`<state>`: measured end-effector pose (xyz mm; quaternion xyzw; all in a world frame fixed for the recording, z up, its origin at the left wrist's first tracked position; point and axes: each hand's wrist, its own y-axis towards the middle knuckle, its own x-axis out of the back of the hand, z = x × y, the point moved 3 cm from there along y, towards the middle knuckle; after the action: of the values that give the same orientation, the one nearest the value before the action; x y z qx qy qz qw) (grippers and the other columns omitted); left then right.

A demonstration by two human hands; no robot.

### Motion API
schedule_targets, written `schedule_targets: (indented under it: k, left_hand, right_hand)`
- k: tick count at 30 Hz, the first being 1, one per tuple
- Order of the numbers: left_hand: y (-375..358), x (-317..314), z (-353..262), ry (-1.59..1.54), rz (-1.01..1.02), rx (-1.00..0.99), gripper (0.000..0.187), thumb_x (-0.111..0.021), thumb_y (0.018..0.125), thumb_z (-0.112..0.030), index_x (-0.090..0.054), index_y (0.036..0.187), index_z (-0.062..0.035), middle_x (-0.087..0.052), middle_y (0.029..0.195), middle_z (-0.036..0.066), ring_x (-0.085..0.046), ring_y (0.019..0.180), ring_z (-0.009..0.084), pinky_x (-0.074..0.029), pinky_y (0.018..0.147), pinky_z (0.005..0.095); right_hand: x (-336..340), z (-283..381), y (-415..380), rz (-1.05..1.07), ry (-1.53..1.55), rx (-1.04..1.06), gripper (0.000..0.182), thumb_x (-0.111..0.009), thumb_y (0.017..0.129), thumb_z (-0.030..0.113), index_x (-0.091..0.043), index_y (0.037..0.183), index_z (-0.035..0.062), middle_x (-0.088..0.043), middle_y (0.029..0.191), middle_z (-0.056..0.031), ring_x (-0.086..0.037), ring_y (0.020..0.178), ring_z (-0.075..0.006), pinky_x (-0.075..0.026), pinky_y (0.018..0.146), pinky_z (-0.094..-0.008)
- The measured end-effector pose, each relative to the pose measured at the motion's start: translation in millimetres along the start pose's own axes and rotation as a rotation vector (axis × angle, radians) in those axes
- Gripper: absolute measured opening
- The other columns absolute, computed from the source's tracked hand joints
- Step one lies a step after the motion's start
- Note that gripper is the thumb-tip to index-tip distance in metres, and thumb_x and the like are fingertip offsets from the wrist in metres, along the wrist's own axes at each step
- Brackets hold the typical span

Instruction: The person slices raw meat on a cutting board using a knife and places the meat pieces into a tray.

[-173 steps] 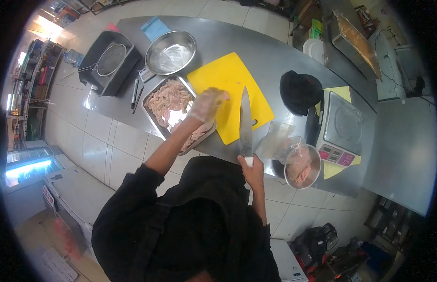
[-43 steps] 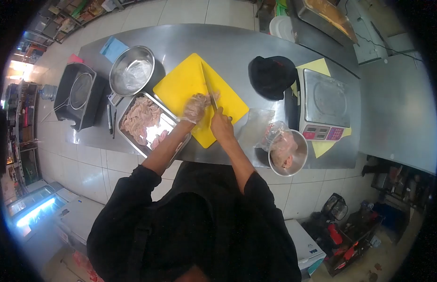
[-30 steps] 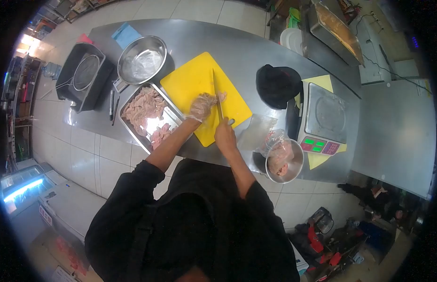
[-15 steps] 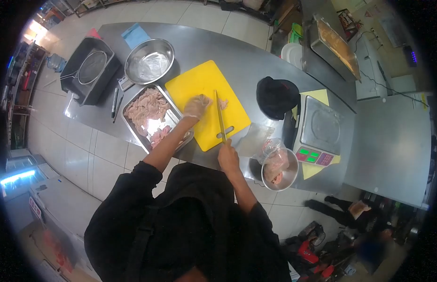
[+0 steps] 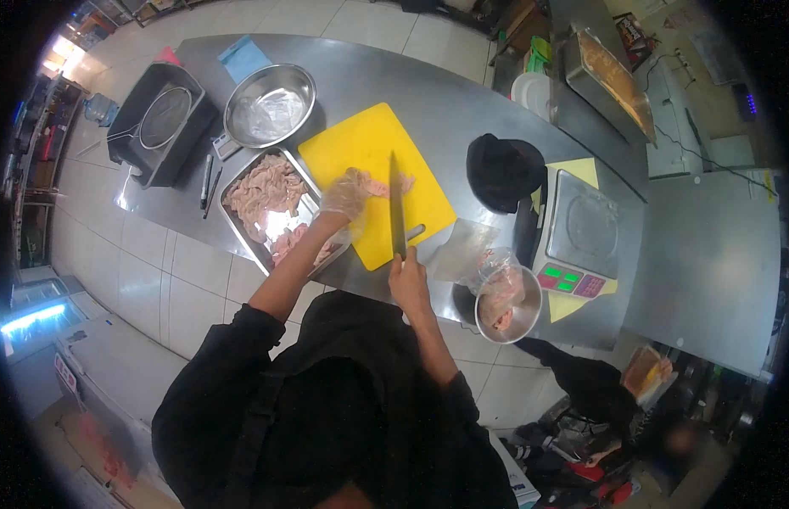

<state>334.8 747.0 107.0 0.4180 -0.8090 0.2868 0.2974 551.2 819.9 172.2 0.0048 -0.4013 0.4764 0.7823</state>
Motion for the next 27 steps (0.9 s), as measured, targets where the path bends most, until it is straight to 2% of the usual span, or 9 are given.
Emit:
schedule_targets:
  k: [3, 5, 8, 11, 18, 22, 24, 26, 27]
  left_hand:
    - [-5, 10, -10, 0.228, 0.094, -0.127, 0.030, -0.058, 0.093, -0.027, -0.059, 0.113, -0.0044, -0.069, 0.107, 0.020, -0.066, 0.103, 0.0363, -0.052, 0.087, 0.0448]
    - [0, 2, -6, 0.386, -0.101, -0.411, 0.023, -0.058, 0.090, -0.021, -0.062, 0.109, -0.0074, -0.069, 0.100, 0.017, -0.066, 0.098, 0.0361, -0.052, 0.084, 0.0446]
    - [11, -21, -2, 0.238, -0.144, -0.663, 0.018, -0.059, 0.086, -0.018, -0.066, 0.101, -0.0106, -0.068, 0.092, 0.014, -0.066, 0.091, 0.0349, -0.052, 0.080, 0.0449]
    - [19, -29, -1, 0.500, -0.040, -0.595, 0.017, -0.055, 0.091, -0.022, -0.068, 0.097, -0.0128, -0.068, 0.096, 0.010, -0.066, 0.093, 0.0276, -0.052, 0.080, 0.0378]
    - [17, -18, 14, 0.368, -0.149, -0.525, 0.016, -0.060, 0.085, -0.024, -0.070, 0.090, -0.0127, -0.068, 0.086, 0.012, -0.066, 0.080, 0.0323, -0.052, 0.074, 0.0428]
    - [36, -46, 51, 0.696, -0.224, -0.564, 0.016, -0.055, 0.092, -0.024, -0.067, 0.093, -0.0138, -0.066, 0.088, 0.008, -0.065, 0.084, 0.0262, -0.052, 0.074, 0.0410]
    - [37, -52, 63, 0.577, -0.407, -0.717, 0.019, -0.053, 0.094, -0.023, -0.068, 0.101, -0.0137, -0.067, 0.098, 0.007, -0.064, 0.096, 0.0242, -0.052, 0.082, 0.0397]
    - [24, -35, 40, 0.139, -0.431, -0.883, 0.024, -0.057, 0.091, -0.024, -0.072, 0.107, -0.0131, -0.069, 0.109, 0.011, -0.064, 0.109, 0.0265, -0.051, 0.091, 0.0410]
    - [24, -31, 21, -0.201, 0.019, -0.875, 0.028, -0.056, 0.094, -0.023, -0.070, 0.114, -0.0106, -0.068, 0.118, 0.011, -0.062, 0.115, 0.0240, -0.049, 0.097, 0.0383]
  right_hand:
    - [-16, -4, 4, 0.015, -0.098, -0.021, 0.026, -0.045, 0.100, 0.018, -0.045, 0.116, -0.0030, -0.064, 0.096, -0.0359, -0.061, 0.094, -0.0551, -0.047, 0.083, -0.0601]
    - [-16, -6, 8, 0.022, -0.097, -0.056, 0.027, -0.046, 0.100, 0.018, -0.046, 0.118, -0.0032, -0.064, 0.098, -0.0358, -0.060, 0.096, -0.0548, -0.047, 0.083, -0.0593]
    - [-18, -5, 9, 0.031, -0.091, -0.083, 0.027, -0.046, 0.100, 0.017, -0.046, 0.117, -0.0035, -0.064, 0.099, -0.0361, -0.060, 0.095, -0.0546, -0.047, 0.083, -0.0598]
    - [-18, -4, 8, -0.003, -0.087, -0.036, 0.025, -0.044, 0.100, 0.017, -0.045, 0.115, -0.0041, -0.064, 0.096, -0.0365, -0.061, 0.093, -0.0547, -0.047, 0.082, -0.0611]
    - [-22, -12, 8, 0.031, -0.160, -0.066, 0.027, -0.044, 0.100, 0.015, -0.044, 0.118, -0.0051, -0.065, 0.093, -0.0345, -0.063, 0.091, -0.0527, -0.049, 0.080, -0.0599]
    - [-18, -21, 11, 0.000, -0.149, -0.080, 0.036, -0.048, 0.098, 0.014, -0.042, 0.128, -0.0049, -0.066, 0.094, -0.0328, -0.064, 0.091, -0.0511, -0.050, 0.081, -0.0587]
    - [-35, -37, 17, 0.016, -0.125, -0.091, 0.036, -0.051, 0.096, 0.014, -0.044, 0.127, -0.0042, -0.066, 0.094, -0.0322, -0.064, 0.091, -0.0510, -0.050, 0.081, -0.0581]
    - [-35, -34, 18, 0.032, -0.107, 0.001, 0.032, -0.057, 0.091, 0.012, -0.054, 0.119, -0.0044, -0.067, 0.095, -0.0308, -0.065, 0.091, -0.0492, -0.052, 0.080, -0.0564]
    - [-45, -38, 18, -0.058, -0.103, 0.011, 0.022, -0.053, 0.089, 0.007, -0.061, 0.105, -0.0048, -0.067, 0.090, -0.0295, -0.065, 0.087, -0.0485, -0.052, 0.076, -0.0559]
